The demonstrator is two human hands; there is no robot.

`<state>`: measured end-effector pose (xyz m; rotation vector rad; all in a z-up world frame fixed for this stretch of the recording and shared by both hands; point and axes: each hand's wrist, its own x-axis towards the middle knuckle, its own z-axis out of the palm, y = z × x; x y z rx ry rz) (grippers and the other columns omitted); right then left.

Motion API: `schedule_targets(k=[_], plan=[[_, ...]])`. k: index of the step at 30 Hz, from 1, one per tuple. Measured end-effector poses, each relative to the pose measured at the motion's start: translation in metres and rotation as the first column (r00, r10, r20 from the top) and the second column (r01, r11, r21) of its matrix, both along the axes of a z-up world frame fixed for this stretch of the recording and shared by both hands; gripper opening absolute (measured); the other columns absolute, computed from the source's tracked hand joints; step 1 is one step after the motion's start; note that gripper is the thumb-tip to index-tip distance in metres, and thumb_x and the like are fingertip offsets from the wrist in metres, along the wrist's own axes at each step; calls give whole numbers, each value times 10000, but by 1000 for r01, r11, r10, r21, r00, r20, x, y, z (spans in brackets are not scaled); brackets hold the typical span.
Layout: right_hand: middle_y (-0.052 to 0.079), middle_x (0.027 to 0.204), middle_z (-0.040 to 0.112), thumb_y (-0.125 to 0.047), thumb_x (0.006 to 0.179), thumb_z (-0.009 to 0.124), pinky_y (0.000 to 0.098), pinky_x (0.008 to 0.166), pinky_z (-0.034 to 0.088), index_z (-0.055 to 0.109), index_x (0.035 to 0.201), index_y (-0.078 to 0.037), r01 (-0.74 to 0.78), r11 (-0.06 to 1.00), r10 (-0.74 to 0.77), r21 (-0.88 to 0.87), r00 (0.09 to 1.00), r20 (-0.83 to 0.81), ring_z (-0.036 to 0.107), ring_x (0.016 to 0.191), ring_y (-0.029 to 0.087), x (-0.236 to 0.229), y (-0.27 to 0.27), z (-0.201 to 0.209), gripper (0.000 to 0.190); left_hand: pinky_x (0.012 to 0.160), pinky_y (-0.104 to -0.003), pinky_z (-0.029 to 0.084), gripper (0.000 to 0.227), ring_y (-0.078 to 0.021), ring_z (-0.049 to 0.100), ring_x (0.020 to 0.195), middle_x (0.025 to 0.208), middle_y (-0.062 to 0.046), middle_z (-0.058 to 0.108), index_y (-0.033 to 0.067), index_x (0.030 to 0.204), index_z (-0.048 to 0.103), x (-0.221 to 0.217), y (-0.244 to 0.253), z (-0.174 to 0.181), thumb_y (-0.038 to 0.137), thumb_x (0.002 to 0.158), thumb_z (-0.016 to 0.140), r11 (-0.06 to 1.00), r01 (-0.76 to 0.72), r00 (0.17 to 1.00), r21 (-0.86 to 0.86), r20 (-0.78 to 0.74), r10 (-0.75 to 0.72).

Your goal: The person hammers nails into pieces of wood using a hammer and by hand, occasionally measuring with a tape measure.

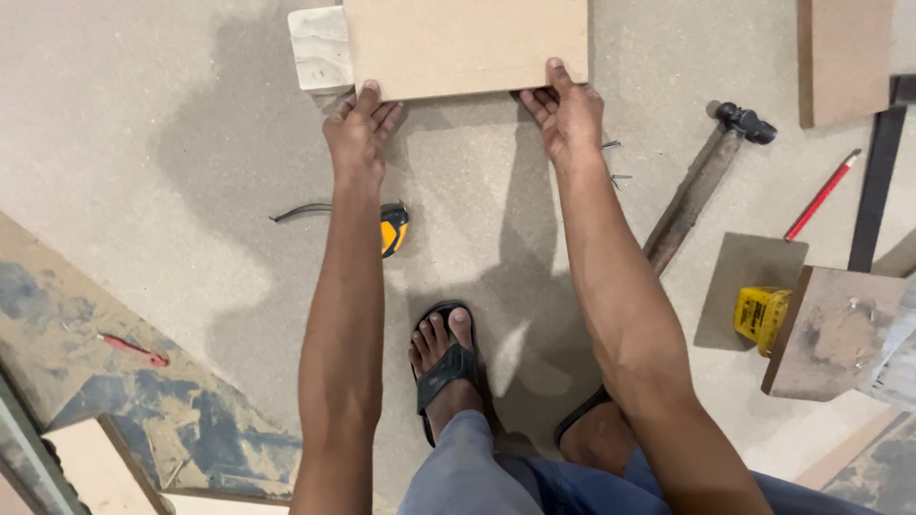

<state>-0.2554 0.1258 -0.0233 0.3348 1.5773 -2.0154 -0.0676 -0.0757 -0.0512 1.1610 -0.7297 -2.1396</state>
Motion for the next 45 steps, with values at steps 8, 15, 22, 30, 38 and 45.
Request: schedule_targets(k=[8,15,22,30,38,45], plan=[[226,1094,657,-129,980,612,399,867,636,525,1256,138,-90,995,93,35,991,-92,717,975,299,-26,-19,-2,393,836,-412,684,397,-287,751,851,1015,-212,694,-153,1157,533,-9,-16,-12,44,879,736,1000,9,1000,16,20,-10],[236,1098,668,-124,976,616,399,874,670,542,1243,150,-136,990,138,23,986,-92,722,975,304,-72,-73,6,390,831,-384,673,396,-256,733,859,1007,-167,688,-139,1186,542,-49,-56,-6,58,895,725,1000,-21,999,-12,35,22],[234,1204,645,-148,951,659,458,969,572,538,1264,122,-114,993,108,-32,985,-134,675,1122,335,-86,-69,2,431,842,-392,665,249,-224,731,813,953,-162,703,-106,1043,631,-64,-67,7,89,934,740,986,64,998,-152,36,-59],[131,1086,670,-47,996,763,365,769,541,586,1322,46,182,977,-201,-111,961,-191,647,922,235,-43,113,64,382,859,-360,606,191,-178,718,850,915,-86,722,-12,1022,685,-51,113,52,160,967,745,980,152,980,-129,-109,-166],[170,1077,716,-66,979,693,383,821,658,625,1196,88,102,991,-92,92,990,-111,737,961,260,-22,145,66,275,857,-393,642,220,-207,714,828,908,-115,693,-30,1012,656,-9,154,25,163,955,745,994,108,989,5,-104,-107],[132,786,708,-174,988,739,330,511,554,677,1085,99,-124,915,184,383,975,-124,662,586,203,-59,103,18,297,619,-339,632,217,-223,740,688,819,-146,719,-47,941,646,-12,89,-14,151,936,735,957,291,953,-24,94,-287]])
